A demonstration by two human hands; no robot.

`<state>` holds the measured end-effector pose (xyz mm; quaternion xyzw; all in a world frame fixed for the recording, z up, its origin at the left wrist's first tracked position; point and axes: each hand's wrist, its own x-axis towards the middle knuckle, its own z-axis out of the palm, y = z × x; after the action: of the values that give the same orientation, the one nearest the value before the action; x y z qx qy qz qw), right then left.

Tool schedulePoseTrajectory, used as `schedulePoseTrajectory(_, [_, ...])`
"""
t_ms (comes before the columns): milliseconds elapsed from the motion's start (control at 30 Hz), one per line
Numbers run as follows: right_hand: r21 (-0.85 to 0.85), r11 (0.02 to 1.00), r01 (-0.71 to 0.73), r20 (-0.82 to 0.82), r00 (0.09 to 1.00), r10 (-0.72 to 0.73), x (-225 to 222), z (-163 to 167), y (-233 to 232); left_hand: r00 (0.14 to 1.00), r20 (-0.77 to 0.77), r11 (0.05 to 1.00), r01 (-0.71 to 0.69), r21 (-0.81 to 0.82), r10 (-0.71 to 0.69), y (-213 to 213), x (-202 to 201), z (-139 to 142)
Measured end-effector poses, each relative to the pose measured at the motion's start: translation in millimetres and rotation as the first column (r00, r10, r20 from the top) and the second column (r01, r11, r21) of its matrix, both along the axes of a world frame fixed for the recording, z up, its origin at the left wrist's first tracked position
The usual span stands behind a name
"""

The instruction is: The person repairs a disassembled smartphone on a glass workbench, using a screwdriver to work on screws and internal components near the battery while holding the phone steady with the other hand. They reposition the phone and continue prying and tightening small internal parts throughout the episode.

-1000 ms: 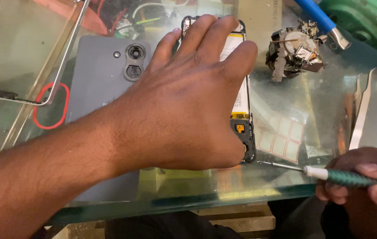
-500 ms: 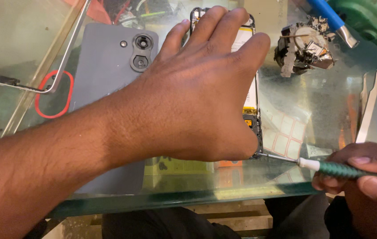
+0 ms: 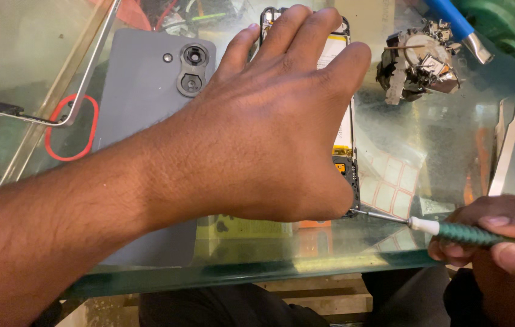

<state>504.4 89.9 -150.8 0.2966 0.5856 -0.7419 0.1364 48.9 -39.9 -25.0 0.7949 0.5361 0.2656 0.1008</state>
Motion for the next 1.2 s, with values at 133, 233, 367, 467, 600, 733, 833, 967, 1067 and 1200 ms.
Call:
schedulePoseTrajectory(133, [0.130, 0.991, 0.020, 0.022, 0.999, -0.023, 16.8, 7.2, -0.7, 1.000, 0.009, 1.000, 0.000, -0.014, 0.000, -0.7, -0.2, -0.1])
schedulePoseTrajectory(233, [0.206, 0.978, 0.039, 0.053, 0.997, -0.051, 17.4, 10.0, -2.1, 1.000, -0.010, 1.000, 0.000, 0.004, 0.000, 0.0, -0.1, 0.1])
schedulePoseTrajectory(367, [0.367, 0.927, 0.078, 0.044, 0.994, -0.101, 16.7, 18.5, -8.6, 1.000, -0.006, 1.000, -0.001, -0.010, 0.001, -0.4, 0.3, 0.2])
schedulePoseTrajectory(467, [0.416, 0.905, 0.094, 0.038, 0.992, -0.120, 21.7, 25.1, -11.6, 1.000, -0.007, 1.000, -0.006, -0.012, 0.006, -0.1, 0.2, 0.1])
schedulePoseTrajectory(600, [0.441, 0.894, 0.071, -0.012, 0.997, -0.073, 26.0, 26.1, -11.0, 1.000, -0.012, 1.000, -0.012, 0.001, 0.012, -0.3, 0.6, 0.2])
schedulePoseTrajectory(733, [0.488, 0.872, 0.046, -0.030, 0.999, -0.036, 22.3, 25.4, -10.0, 1.000, -0.013, 1.000, -0.013, -0.001, 0.013, -0.4, 1.2, 0.4])
schedulePoseTrajectory(833, [0.464, 0.881, 0.097, -0.066, 0.995, -0.075, 17.4, 28.1, -15.2, 1.000, -0.012, 1.000, -0.014, -0.010, 0.014, -0.4, 1.3, 0.7])
schedulePoseTrajectory(967, [0.489, 0.848, 0.203, -0.066, 0.978, -0.197, 10.6, 34.2, -28.1, 1.000, -0.009, 1.000, -0.008, -0.018, 0.008, -0.2, 1.3, 0.9])
schedulePoseTrajectory(1067, [0.551, 0.779, 0.297, -0.097, 0.951, -0.294, 2.5, 34.9, -37.0, 1.000, -0.014, 1.000, -0.012, -0.013, 0.012, 0.0, 0.9, 0.7])
schedulePoseTrajectory(1200, [0.595, 0.763, 0.251, -0.063, 0.962, -0.267, -13.1, 35.8, -46.0, 1.000, -0.015, 1.000, -0.017, 0.001, 0.017, 0.9, 1.9, 0.3])
